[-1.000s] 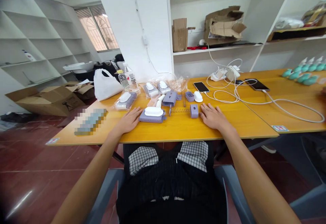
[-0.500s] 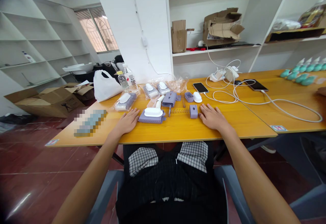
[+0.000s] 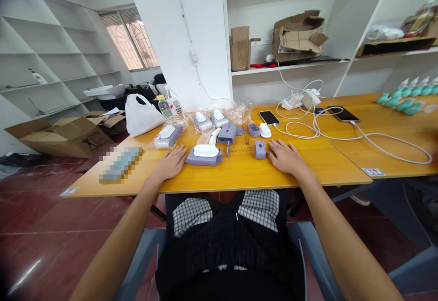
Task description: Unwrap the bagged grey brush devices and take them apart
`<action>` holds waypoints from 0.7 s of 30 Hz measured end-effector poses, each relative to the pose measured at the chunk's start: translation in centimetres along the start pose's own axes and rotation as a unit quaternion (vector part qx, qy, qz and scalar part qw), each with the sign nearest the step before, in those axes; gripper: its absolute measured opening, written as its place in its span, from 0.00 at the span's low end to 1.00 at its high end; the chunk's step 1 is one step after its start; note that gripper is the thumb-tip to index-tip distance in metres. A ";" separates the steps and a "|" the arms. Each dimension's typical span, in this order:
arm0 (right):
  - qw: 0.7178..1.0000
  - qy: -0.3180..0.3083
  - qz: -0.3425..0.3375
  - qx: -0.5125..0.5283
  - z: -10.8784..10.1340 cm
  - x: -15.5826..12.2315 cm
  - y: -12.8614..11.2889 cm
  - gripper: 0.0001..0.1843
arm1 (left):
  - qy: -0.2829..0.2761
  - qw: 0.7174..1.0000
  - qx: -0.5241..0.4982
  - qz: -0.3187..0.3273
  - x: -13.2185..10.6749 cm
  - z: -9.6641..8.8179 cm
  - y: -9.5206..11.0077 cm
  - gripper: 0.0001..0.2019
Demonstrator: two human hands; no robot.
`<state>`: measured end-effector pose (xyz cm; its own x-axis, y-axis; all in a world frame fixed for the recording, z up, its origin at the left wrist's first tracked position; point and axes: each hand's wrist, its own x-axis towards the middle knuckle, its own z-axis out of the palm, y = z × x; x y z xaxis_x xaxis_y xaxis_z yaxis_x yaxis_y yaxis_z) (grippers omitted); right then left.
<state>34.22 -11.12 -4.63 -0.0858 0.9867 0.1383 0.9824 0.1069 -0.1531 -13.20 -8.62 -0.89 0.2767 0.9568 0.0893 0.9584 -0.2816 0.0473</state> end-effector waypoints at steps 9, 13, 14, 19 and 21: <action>0.984 0.105 -0.022 0.144 -1.5 0.0 -1.9 0.33 | 0.005 1.000 0.001 0.010 0.0 -0.2 0.1 0.29; 0.981 0.113 -0.074 0.137 -2.0 -0.4 -4.3 0.35 | 0.015 1.000 -0.012 0.009 0.0 0.0 -0.2 0.28; 0.982 0.106 -0.085 0.133 -2.0 -0.5 -4.8 0.34 | 0.020 1.000 -0.020 0.008 0.1 0.0 -0.2 0.27; 0.978 0.089 -0.126 0.138 -1.5 -0.3 -5.3 0.22 | 0.146 0.984 -0.100 -0.008 0.0 -1.7 0.3 0.22; 0.973 0.096 -0.142 0.155 -1.5 -0.2 -4.9 0.16 | 0.213 0.966 -0.146 -0.004 -0.6 -3.4 1.7 0.19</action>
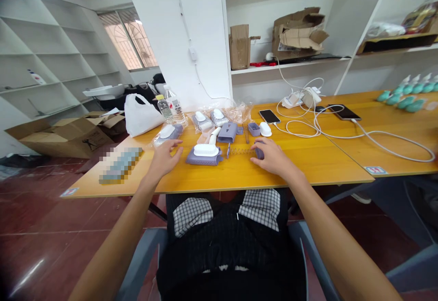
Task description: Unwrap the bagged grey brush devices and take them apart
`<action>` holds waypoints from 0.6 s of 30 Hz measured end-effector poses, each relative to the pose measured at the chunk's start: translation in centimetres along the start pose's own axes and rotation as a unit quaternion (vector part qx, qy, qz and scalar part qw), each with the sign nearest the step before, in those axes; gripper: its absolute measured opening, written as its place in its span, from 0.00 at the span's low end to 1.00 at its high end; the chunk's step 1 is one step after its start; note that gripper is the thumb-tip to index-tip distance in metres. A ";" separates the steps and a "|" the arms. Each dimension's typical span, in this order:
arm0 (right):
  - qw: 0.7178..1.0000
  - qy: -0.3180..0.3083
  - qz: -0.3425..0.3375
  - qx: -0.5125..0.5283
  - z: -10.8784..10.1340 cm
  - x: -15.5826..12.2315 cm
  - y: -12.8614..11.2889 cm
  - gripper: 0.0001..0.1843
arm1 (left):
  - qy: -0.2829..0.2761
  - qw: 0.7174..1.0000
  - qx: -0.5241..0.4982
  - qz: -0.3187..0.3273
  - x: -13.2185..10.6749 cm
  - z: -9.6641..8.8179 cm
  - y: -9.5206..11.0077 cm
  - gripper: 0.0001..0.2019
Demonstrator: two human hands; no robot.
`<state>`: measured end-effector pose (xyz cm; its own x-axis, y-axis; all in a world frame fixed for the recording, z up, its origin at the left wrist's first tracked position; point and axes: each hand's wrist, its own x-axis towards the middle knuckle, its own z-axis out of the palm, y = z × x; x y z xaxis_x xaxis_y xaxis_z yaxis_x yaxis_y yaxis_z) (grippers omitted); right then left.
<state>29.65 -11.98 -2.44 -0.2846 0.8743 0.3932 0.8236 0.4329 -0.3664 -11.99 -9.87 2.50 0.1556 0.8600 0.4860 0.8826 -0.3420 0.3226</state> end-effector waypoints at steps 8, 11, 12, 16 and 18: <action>0.997 0.005 -0.015 0.069 -0.7 0.0 0.4 0.05 | -0.334 0.901 -0.201 0.192 -2.1 -1.4 9.3 0.14; 0.997 0.003 -0.022 0.079 -0.5 0.1 0.0 0.04 | -0.261 0.930 -0.192 0.171 -2.1 1.1 9.5 0.12; 0.996 0.001 -0.028 0.084 -0.3 0.1 -0.2 0.04 | -0.244 0.937 -0.194 0.158 -2.0 1.9 9.3 0.12; 0.993 0.008 -0.054 0.102 0.6 0.4 -1.4 0.03 | -0.195 0.950 -0.207 0.129 -2.0 3.9 8.1 0.20; 0.993 0.013 -0.063 0.101 1.1 0.5 -2.2 0.03 | -0.186 0.950 -0.209 0.136 -2.2 4.1 7.9 0.26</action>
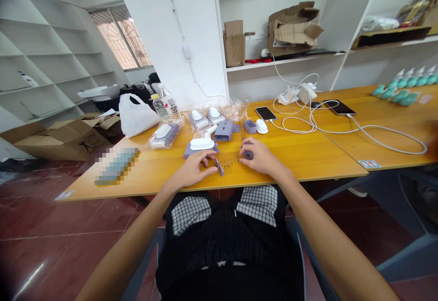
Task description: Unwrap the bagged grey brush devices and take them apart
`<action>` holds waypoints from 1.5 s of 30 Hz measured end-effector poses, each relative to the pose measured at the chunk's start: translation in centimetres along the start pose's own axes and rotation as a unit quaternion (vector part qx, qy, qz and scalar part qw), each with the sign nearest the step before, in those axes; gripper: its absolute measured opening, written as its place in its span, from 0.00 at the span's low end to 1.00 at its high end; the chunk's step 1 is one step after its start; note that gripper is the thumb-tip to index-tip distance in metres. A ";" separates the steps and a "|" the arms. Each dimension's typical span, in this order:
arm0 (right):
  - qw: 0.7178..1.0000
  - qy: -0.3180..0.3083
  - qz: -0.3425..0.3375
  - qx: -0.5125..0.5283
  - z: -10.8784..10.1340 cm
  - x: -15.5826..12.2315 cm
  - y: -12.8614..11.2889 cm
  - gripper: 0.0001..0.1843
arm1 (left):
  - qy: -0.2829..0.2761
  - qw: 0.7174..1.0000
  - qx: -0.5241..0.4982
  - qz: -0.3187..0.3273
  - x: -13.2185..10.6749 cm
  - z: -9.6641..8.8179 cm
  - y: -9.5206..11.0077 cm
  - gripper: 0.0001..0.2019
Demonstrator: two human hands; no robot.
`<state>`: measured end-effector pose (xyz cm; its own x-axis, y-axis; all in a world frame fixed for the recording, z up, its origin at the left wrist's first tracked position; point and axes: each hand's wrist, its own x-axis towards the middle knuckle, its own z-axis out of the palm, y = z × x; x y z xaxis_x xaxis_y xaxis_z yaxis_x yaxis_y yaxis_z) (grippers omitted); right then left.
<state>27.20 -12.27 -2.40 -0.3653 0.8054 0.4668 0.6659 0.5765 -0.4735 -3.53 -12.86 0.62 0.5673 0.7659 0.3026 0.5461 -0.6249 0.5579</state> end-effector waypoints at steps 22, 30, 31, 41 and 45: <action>0.978 -0.003 -0.077 -0.196 2.5 0.5 -6.9 0.12 | 0.031 0.995 -0.006 0.094 -0.5 1.2 -0.5 0.24; 0.981 -0.015 -0.062 -0.183 1.7 0.5 -5.9 0.11 | 0.031 0.994 0.013 0.105 -0.5 1.2 -0.5 0.22; 0.981 -0.016 -0.059 -0.183 1.6 0.5 -5.8 0.11 | 0.029 0.994 0.011 0.105 -0.4 1.2 -0.5 0.21; 0.999 -0.032 -0.030 -0.018 -1.4 0.9 -3.5 0.28 | 0.002 0.995 0.005 0.097 -0.3 1.1 -0.4 0.22; 0.996 -0.083 0.016 -0.027 -2.5 0.4 -1.1 0.29 | -0.004 0.997 0.006 0.077 -0.3 1.1 0.0 0.18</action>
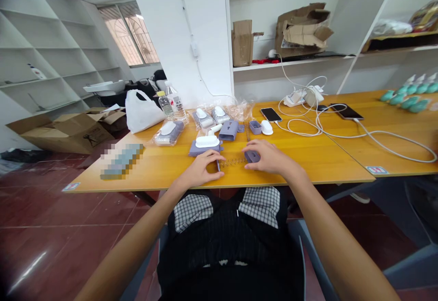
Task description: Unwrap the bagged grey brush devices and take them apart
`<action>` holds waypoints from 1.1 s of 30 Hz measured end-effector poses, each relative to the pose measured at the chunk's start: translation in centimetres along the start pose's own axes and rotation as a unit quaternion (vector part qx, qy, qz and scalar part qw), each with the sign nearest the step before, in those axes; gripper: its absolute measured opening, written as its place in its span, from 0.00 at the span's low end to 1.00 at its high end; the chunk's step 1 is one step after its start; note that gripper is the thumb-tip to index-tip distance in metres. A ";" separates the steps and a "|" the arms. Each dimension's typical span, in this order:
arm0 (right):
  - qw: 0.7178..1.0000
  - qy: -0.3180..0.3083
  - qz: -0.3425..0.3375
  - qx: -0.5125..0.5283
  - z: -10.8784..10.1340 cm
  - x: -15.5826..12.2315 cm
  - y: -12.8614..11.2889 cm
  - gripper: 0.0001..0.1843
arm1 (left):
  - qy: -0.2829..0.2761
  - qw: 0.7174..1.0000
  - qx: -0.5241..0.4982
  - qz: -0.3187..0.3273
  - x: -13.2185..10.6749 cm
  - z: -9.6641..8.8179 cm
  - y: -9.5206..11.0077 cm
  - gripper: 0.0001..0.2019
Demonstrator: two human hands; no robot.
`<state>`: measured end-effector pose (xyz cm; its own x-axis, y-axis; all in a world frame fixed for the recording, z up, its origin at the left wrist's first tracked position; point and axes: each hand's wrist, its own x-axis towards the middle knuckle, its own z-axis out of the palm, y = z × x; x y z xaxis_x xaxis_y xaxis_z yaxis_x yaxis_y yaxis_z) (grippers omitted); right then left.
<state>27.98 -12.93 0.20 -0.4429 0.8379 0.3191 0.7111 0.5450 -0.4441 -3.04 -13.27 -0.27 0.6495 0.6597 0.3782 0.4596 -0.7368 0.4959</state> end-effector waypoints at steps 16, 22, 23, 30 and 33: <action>0.975 0.194 0.089 0.065 -0.4 -3.2 8.1 0.33 | -0.005 1.000 -0.001 -0.015 0.0 0.1 -0.2 0.06; 0.966 0.186 0.100 0.150 0.1 -3.3 8.7 0.43 | -0.003 1.000 -0.009 0.002 -0.1 -0.1 0.0 0.06; 0.967 0.181 0.103 0.148 0.1 -3.2 8.9 0.41 | 0.001 1.000 -0.008 0.004 -0.1 -0.1 0.1 0.07; 0.974 0.186 0.120 -0.046 0.1 -2.9 9.6 0.22 | -0.014 1.000 -0.018 0.020 -0.2 -0.4 0.4 0.10; 0.975 0.195 0.085 -0.068 0.2 -2.9 9.3 0.25 | -0.019 0.999 -0.021 0.030 -0.1 -0.4 0.3 0.09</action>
<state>35.69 -10.29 -5.03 -0.0903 0.8259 0.5565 0.8332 0.3688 -0.4121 -3.18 -13.49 0.16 0.6978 0.6079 0.3788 0.3942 -0.7675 0.5056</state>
